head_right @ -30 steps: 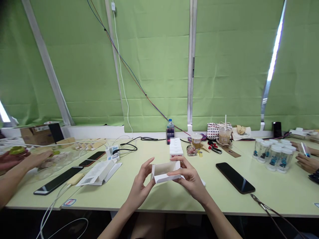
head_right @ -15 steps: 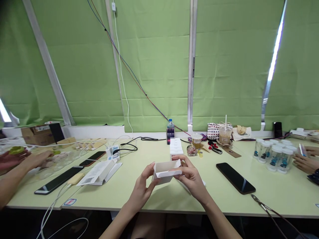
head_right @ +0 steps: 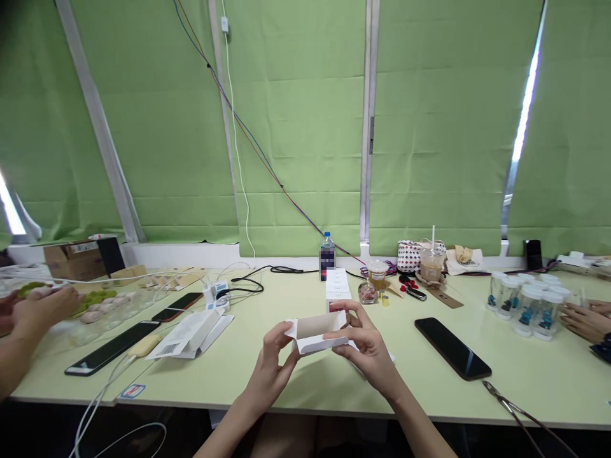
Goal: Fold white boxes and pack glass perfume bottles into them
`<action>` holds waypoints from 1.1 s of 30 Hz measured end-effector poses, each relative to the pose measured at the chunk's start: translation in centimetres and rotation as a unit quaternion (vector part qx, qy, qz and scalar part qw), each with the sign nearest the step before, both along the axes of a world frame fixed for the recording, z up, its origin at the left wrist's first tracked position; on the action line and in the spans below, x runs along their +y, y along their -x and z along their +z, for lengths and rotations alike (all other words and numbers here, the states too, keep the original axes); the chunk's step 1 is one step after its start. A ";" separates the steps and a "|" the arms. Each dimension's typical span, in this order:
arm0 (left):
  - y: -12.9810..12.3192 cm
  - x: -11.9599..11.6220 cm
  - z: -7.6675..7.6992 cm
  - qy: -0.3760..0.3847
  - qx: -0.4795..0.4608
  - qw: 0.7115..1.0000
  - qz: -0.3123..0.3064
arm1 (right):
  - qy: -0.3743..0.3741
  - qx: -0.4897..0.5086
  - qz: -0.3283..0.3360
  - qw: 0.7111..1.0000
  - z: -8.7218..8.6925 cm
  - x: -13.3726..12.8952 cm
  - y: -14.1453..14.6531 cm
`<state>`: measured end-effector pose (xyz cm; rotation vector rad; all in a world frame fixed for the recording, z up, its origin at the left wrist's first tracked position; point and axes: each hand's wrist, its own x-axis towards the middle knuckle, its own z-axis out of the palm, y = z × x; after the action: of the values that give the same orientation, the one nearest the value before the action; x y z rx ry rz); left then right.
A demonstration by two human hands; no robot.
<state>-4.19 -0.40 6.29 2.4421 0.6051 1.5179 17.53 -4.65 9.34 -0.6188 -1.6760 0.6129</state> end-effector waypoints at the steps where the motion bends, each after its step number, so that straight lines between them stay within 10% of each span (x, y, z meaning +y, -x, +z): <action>1: 0.0 -0.1 0.0 -0.009 -0.007 1.000 0.010 | 0.000 0.004 0.004 1.000 0.0 0.0 0.0; 25: -0.1 1.0 0.3 -0.246 0.038 0.967 0.062 | 0.110 0.133 0.061 0.983 -0.1 0.3 0.4; 33: 0.5 1.5 0.6 -0.177 0.058 0.977 0.108 | 0.207 -0.008 -0.136 0.969 0.1 1.7 -2.9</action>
<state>-4.71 1.06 6.92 2.8267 0.6940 1.7019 20.44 -2.95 9.39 -1.1354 -1.4492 0.7628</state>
